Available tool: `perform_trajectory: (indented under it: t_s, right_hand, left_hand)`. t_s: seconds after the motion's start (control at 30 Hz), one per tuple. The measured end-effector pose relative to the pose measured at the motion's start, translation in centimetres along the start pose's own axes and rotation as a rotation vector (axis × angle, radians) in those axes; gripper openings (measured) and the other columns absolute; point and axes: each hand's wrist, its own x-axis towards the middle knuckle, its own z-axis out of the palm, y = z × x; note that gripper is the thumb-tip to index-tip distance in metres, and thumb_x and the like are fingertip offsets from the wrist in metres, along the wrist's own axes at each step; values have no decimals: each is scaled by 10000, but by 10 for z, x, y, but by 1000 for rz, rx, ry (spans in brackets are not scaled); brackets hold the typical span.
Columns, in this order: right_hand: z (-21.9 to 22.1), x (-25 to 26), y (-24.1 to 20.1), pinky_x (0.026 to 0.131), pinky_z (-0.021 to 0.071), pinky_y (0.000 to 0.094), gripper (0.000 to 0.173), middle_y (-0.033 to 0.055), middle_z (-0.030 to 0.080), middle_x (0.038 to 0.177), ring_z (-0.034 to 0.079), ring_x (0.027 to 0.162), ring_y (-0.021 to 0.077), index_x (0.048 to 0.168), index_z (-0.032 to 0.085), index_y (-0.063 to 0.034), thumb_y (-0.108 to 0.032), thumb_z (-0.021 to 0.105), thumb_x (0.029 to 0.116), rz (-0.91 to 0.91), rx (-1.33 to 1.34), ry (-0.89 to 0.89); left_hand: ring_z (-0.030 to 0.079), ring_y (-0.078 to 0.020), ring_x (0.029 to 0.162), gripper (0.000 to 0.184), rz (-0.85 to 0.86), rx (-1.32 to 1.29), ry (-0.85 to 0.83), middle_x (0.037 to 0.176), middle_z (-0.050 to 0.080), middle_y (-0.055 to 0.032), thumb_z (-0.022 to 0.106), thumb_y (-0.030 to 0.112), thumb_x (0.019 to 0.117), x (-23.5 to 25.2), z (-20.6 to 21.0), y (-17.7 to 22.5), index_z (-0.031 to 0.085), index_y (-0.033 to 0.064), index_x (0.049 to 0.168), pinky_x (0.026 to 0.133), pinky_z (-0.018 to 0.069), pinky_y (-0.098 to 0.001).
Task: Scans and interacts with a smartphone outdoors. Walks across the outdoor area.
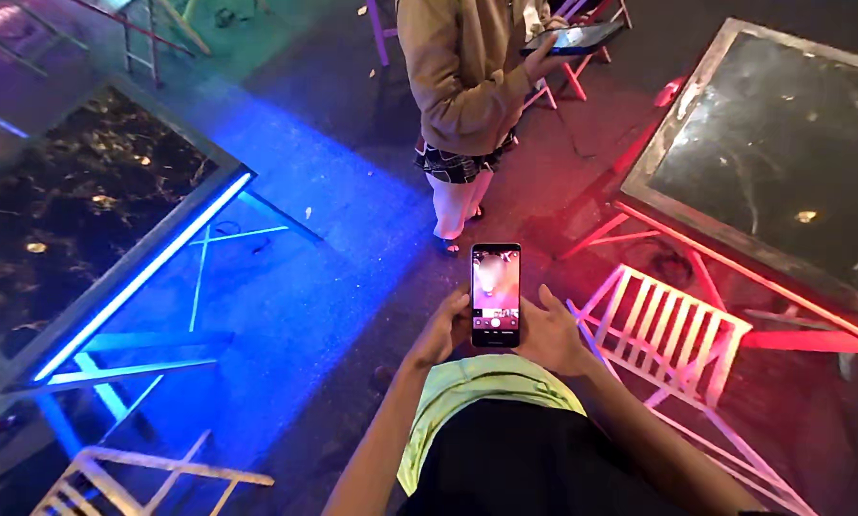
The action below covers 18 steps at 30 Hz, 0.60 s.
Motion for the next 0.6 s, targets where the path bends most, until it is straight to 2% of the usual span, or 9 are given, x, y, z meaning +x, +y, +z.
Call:
perform_trajectory:
  t_s: [0.13, 0.27, 0.6]
  right_hand:
    - [3, 6, 5, 1135, 417, 543, 845, 132, 523, 1494, 499, 1381, 290, 1546, 373, -148, -739, 402, 943, 19, -7, -15]
    - [6, 4, 9, 1130, 422, 545, 858, 134, 534, 1482, 507, 1372, 292, 1543, 377, -142, -747, 412, 935, 25, -14, -16]
    - [6, -7, 13, 1149, 400, 538, 823, 114, 532, 1487, 488, 1389, 279, 1527, 414, -171, -746, 409, 937, 11, 25, -64]
  left_hand:
    - [697, -205, 1096, 655, 3, -18, 42, 1232, 700, -97, 472, 489, 1021, -10, -1, 1, 345, 133, 1556, 952, 581, -400]
    - [690, -220, 1120, 737, 44, -39, 0, 1277, 683, -115, 533, 546, 993, -17, -4, -2, 335, 125, 1565, 969, 573, -406]
    - [682, -239, 1140, 722, 34, -66, -46, 1306, 665, -133, 531, 537, 1002, -18, -4, -10, 341, 122, 1563, 982, 565, -422]
